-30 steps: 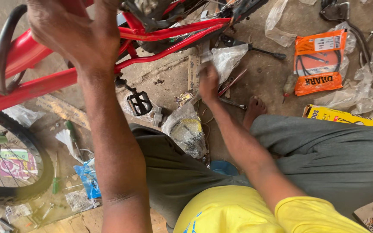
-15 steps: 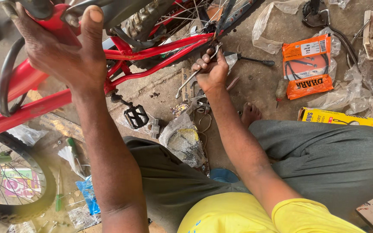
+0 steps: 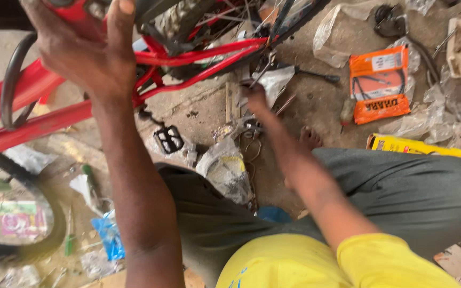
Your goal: The person is repairing a red bicycle while sitting on the floor. They use a wrench to tighten bolts on the rear wheel axle and adjust the brake cable.
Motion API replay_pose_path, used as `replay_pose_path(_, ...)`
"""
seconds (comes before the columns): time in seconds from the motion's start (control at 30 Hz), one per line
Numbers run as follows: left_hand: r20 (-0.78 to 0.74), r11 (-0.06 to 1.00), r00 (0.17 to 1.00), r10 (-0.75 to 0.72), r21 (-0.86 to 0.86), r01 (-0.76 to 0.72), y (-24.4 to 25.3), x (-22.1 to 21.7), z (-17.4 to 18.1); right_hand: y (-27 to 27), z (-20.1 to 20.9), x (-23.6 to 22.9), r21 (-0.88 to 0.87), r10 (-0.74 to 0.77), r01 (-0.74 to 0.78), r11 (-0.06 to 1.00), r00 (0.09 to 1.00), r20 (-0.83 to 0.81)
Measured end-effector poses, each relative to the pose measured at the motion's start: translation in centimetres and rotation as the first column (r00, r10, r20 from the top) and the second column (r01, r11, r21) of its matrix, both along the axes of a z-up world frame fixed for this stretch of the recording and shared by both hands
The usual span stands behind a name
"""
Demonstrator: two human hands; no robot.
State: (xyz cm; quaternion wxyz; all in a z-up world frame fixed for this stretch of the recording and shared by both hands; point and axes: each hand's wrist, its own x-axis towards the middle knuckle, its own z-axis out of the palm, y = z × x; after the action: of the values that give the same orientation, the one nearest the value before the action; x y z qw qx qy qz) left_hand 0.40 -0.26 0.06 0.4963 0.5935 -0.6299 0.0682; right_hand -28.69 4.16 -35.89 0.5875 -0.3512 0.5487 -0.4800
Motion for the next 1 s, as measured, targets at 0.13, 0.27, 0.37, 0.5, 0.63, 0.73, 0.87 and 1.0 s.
replay_pose_path(0.13,-0.017,0.998,0.998,-0.053,-0.042,0.052,0.1,-0.7,0.6,-3.1,2.9,-10.9,0.242,-0.128,0.089,0.966,0.980,0.151)
replay_pose_path(0.27,0.035,0.998,0.999,0.030,-0.051,-0.028,-0.9,-0.7,-1.1,-3.3,14.5,-19.9,0.070,-0.145,0.133,0.989,0.967,0.210)
replay_pose_path(0.37,0.008,0.996,1.000,0.021,-0.086,-0.020,-1.4,-0.9,-1.1,-3.8,25.1,-21.5,-0.257,-0.002,0.040,0.966,0.989,0.148)
replay_pose_path(0.5,0.068,0.993,0.994,0.091,-0.081,-0.085,-1.3,0.5,-1.8,-1.1,23.2,-13.0,-0.434,0.201,-0.190,0.881,0.979,-0.021)
replay_pose_path(0.63,0.032,0.992,0.999,0.031,-0.126,-0.027,-2.4,0.1,-0.5,-3.7,14.6,-0.7,-0.390,0.259,-0.388,0.835,0.903,-0.343)
replay_pose_path(0.73,0.057,0.994,0.997,0.045,-0.101,-0.039,-1.5,0.8,-1.4,-2.2,11.0,-2.8,0.323,0.242,-0.323,0.890,0.933,0.267)
replay_pose_path(0.87,0.050,0.994,0.997,0.055,-0.093,-0.050,-2.0,1.3,-2.3,-3.1,15.3,-9.8,0.016,-0.115,0.124,0.992,0.858,0.500)
replay_pose_path(1.0,0.043,0.995,0.999,0.033,-0.092,-0.029,-2.2,1.3,-2.0,-2.3,18.6,-5.3,-0.473,-0.269,0.188,0.861,0.957,-0.109)
